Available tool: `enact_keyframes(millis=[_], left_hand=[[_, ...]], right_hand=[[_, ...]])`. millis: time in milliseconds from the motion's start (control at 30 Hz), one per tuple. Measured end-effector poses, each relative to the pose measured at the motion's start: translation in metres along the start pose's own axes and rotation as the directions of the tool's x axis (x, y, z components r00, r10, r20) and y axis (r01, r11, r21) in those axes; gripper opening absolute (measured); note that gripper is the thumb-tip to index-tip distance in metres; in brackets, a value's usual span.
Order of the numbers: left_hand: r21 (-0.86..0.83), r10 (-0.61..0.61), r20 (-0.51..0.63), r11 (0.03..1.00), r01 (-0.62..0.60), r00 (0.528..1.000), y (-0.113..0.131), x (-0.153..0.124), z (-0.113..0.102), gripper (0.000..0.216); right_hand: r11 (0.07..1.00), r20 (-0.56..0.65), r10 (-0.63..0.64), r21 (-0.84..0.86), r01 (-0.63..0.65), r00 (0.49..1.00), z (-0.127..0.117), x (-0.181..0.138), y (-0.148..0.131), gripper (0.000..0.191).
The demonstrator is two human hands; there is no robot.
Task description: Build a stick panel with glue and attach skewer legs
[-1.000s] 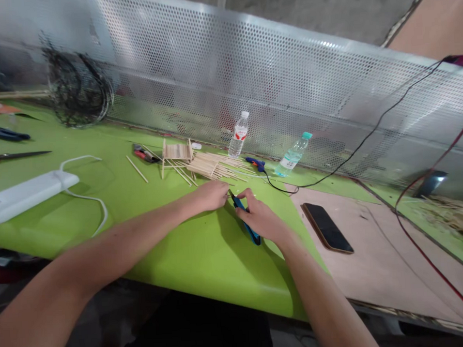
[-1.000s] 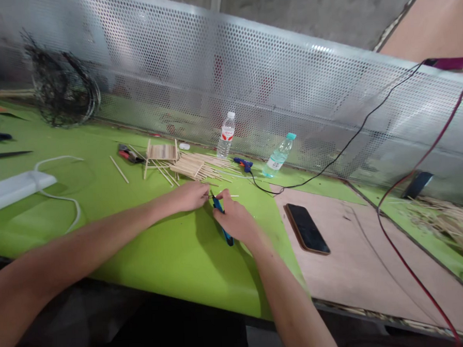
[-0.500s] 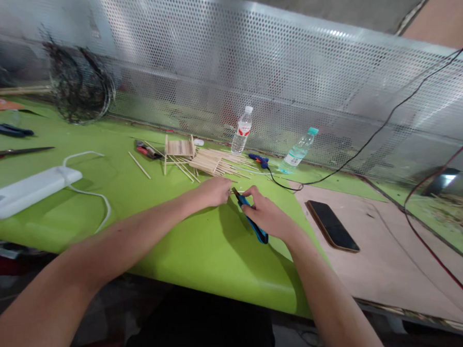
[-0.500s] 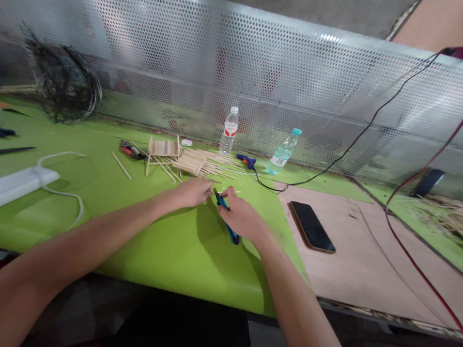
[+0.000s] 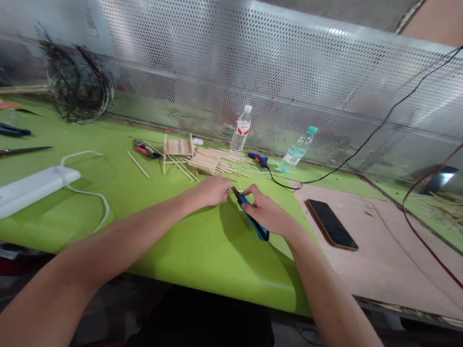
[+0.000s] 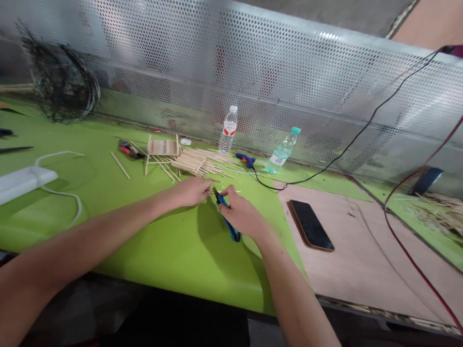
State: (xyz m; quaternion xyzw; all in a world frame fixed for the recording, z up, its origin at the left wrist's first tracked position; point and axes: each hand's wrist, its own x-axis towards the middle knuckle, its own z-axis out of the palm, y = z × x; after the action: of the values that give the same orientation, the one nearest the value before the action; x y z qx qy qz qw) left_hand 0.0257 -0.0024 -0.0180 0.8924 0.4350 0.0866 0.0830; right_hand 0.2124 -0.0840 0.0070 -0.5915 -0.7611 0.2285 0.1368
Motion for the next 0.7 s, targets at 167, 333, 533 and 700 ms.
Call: enact_keyframes(millis=[167,333,533,700], left_hand=[[0.018,-0.003,-0.013,1.0,0.003,1.0,0.0,-0.001,-0.001,0.018],[-0.001,-0.005,0.006,1.0,0.005,1.0,0.0,-0.001,0.0,0.017],[0.046,0.008,-0.018,0.999,-0.007,1.0,-0.002,0.0,0.002,0.021],[0.033,0.009,-0.007,0.999,-0.009,1.0,-0.001,0.0,0.002,0.019]], right_hand=[[0.999,-0.035,-0.004,-0.043,0.002,0.999,0.003,0.002,-0.003,0.024],[1.0,0.049,0.016,0.001,-0.016,0.999,-0.008,-0.001,0.002,0.024],[0.999,-0.022,-0.004,-0.045,0.003,1.0,0.001,0.005,0.001,0.026],[1.0,0.027,0.011,-0.019,-0.011,1.0,-0.006,0.004,0.005,0.023]])
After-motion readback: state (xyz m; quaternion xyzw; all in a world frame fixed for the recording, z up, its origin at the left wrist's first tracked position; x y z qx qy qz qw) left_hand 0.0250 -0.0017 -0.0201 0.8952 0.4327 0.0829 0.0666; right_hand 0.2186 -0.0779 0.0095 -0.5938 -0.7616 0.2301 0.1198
